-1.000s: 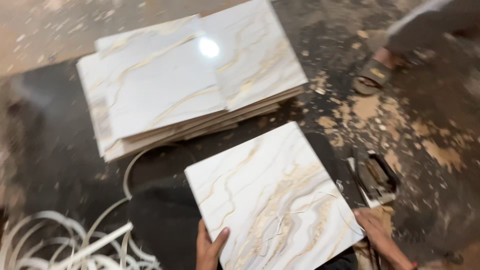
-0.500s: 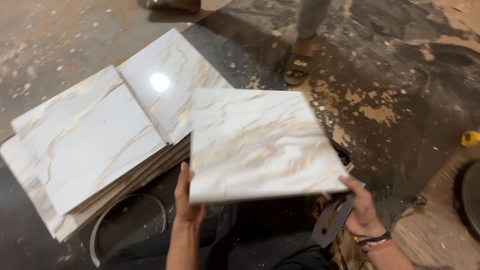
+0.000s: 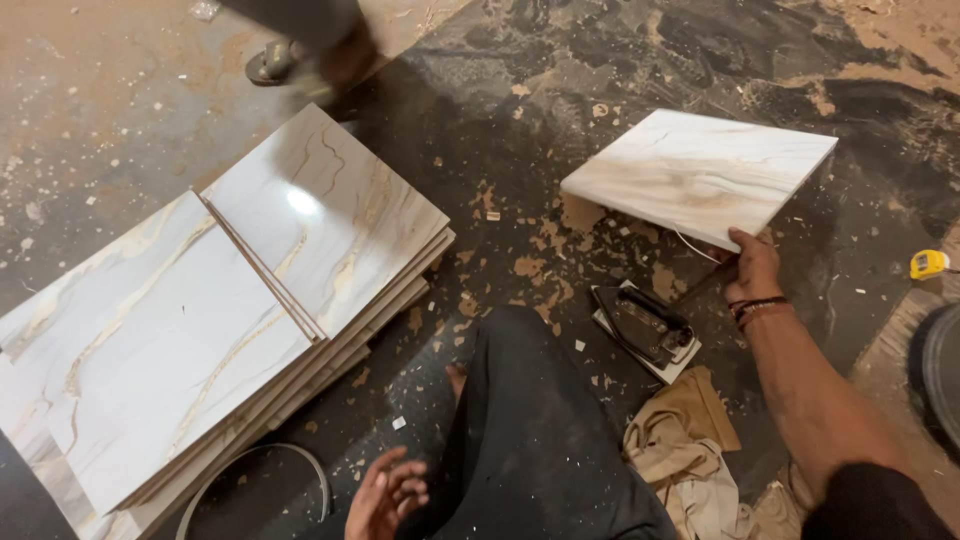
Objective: The person sits on the floor and irons white edge banding tape onto the edges of marble-pattern furniture panels using a handheld edge banding iron, pressing the tape along the panel edge by hand, then stacks the finished panels and starts on the next one.
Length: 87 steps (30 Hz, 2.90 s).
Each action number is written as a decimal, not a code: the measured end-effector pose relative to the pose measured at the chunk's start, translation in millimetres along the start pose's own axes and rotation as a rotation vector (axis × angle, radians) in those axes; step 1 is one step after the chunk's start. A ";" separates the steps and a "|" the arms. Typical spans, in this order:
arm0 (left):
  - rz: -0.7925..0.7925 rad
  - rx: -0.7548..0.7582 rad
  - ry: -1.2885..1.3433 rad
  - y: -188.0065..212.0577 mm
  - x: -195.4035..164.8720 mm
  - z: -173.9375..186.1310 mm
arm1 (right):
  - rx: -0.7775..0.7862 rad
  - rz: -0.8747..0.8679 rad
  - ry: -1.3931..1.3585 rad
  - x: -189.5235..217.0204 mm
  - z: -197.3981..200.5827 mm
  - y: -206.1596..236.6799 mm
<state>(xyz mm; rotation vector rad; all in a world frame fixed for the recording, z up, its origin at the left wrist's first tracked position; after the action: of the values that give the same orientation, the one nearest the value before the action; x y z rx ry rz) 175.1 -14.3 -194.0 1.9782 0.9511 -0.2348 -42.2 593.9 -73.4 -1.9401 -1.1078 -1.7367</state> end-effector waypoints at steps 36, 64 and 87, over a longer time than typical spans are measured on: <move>-0.615 -0.853 -1.366 51.9 -97.1 -11.7 | 0.944 0.170 1.352 -132.6 -134.5 140.1; -0.886 -1.375 -1.370 175.3 -215.5 64.5 | 1.469 1.546 1.283 -205.4 -389.9 377.8; -0.099 -1.370 -0.254 225.9 -45.3 149.1 | 1.446 1.575 1.272 -216.6 -351.4 400.7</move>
<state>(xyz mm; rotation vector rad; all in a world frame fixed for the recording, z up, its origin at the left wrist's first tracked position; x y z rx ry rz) 331.4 -224.1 -111.1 0.6232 0.7025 0.1157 4.2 21.1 -97.6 -0.1421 0.0469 -0.4373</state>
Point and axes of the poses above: each hand's wrist, its own y-axis away from the middle knuckle, its own z-axis out of the back of the hand, x = y × z, the point moved 3 cm from there along -y, towards the middle knuckle, and after that the axes turned 4 degrees about z, right-handed, at the moved point
